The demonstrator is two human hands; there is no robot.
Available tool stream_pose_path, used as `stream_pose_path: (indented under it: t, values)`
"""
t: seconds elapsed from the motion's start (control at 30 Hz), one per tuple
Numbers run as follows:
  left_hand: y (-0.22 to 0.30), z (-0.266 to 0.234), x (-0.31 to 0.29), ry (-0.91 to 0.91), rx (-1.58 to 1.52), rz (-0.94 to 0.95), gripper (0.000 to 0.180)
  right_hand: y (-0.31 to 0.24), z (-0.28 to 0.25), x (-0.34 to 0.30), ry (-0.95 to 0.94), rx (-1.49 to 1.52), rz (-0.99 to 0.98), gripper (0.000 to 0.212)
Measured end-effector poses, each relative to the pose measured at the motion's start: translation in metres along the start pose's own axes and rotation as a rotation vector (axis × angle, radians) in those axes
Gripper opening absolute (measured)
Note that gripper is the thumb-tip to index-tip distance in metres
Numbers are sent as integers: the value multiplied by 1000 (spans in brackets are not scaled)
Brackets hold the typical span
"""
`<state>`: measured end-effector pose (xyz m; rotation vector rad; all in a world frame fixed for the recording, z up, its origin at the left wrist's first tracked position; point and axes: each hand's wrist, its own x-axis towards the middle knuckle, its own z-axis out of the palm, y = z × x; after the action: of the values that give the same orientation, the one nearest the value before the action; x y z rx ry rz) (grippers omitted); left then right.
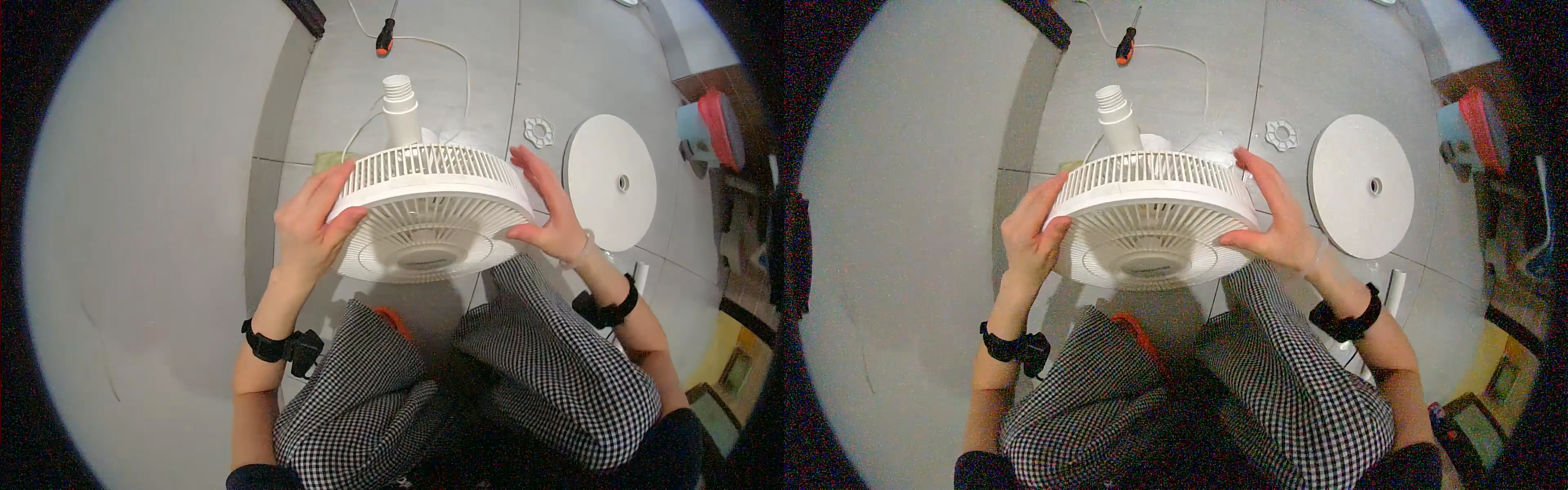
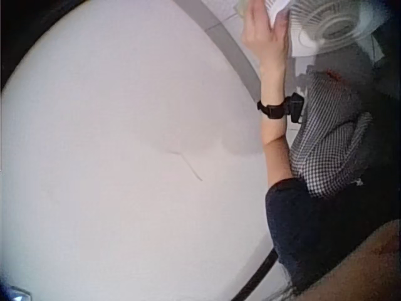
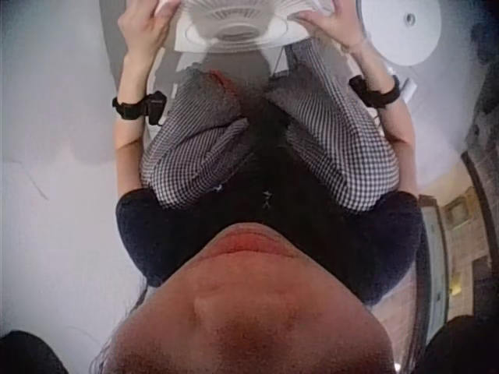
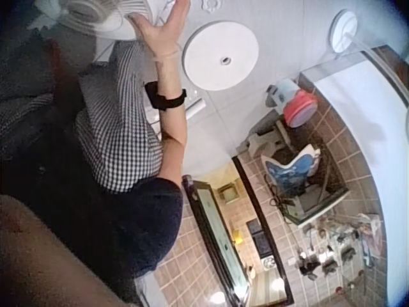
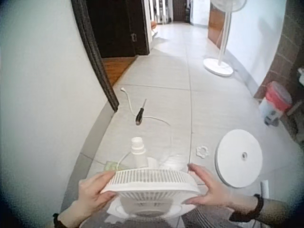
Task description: The recorder assembles the parts of a small electric fan and wipes it clean with a cloth.
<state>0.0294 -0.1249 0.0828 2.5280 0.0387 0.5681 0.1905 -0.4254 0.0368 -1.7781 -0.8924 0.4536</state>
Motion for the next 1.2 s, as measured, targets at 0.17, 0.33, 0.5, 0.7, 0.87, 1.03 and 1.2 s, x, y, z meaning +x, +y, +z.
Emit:
stream_pose_path:
  t: [0.17,0.33,0.5,0.7,0.87,1.03,1.2]
  values:
    - [5,4,2,-53,-58,-100,54,-12,-12,25,-292,92,195,83]
    - [0,1,-2,-120,-227,-197,56,-12,-14,31,-364,89,197,86]
    - [-17,12,-9,-15,-239,-210,47,6,-11,24,-296,312,230,89]
    - [-38,-9,20,112,-420,-667,47,37,14,11,-348,518,408,83]
    - [-69,31,56,-76,-748,-1119,61,29,-24,42,-185,386,750,86]
    - [-68,24,46,3,-857,-1127,73,27,-21,57,-243,352,785,89]
    - [-69,25,39,-160,-942,-1122,76,29,-5,11,-138,870,656,61]
